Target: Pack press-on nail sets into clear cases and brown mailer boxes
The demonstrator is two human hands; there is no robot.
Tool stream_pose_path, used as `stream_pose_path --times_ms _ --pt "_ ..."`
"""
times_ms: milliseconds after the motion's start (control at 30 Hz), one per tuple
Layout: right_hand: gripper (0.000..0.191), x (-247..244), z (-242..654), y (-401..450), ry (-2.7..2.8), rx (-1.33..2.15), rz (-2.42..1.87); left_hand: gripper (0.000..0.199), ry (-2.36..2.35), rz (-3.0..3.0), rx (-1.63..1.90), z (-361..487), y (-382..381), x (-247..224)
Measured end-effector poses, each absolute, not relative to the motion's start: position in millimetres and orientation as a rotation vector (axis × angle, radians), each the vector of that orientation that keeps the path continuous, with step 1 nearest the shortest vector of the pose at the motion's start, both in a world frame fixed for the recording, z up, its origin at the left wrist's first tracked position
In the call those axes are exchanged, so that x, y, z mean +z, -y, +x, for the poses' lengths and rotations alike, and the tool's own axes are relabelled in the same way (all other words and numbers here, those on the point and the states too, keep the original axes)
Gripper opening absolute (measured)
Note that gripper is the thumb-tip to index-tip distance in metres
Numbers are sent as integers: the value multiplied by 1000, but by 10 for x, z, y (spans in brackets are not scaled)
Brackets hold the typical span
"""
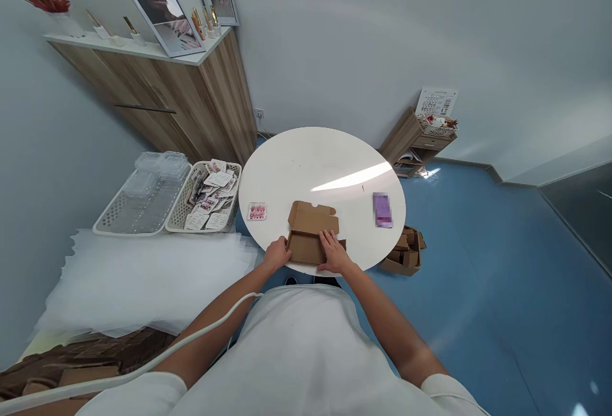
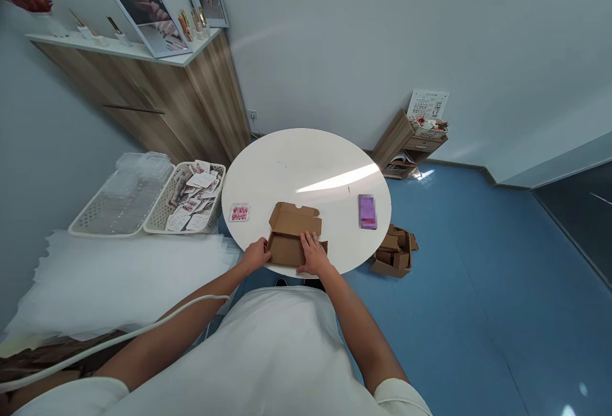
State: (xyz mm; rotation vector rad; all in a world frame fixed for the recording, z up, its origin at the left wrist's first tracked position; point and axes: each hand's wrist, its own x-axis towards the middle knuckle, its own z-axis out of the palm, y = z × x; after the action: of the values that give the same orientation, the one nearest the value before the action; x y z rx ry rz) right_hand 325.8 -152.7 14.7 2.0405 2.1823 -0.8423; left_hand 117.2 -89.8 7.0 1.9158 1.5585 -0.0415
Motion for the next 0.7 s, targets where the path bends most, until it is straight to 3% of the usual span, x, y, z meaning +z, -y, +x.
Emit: stream_pose_path --times_ms 200,367,433,600,700 --pt "117 141 3256 1555 -2162 -790 2069 23 -1625 2003 -105 1269 890 19" --pt "114 165 3378 1520 -2093 -749 2097 26 -1509 1940 90 1302 934 -24" --pt "113 188 3473 1485 -2081 -745 2094 40 -1391 1853 229 1286 954 -14" --pt "113 227 3673 1389 -2136 -754 2047 104 -1163 1819 244 1277 884 110" --pt "115 228 3698 1360 -2176 -764 2008 118 -1120 1944 99 1357 756 184"
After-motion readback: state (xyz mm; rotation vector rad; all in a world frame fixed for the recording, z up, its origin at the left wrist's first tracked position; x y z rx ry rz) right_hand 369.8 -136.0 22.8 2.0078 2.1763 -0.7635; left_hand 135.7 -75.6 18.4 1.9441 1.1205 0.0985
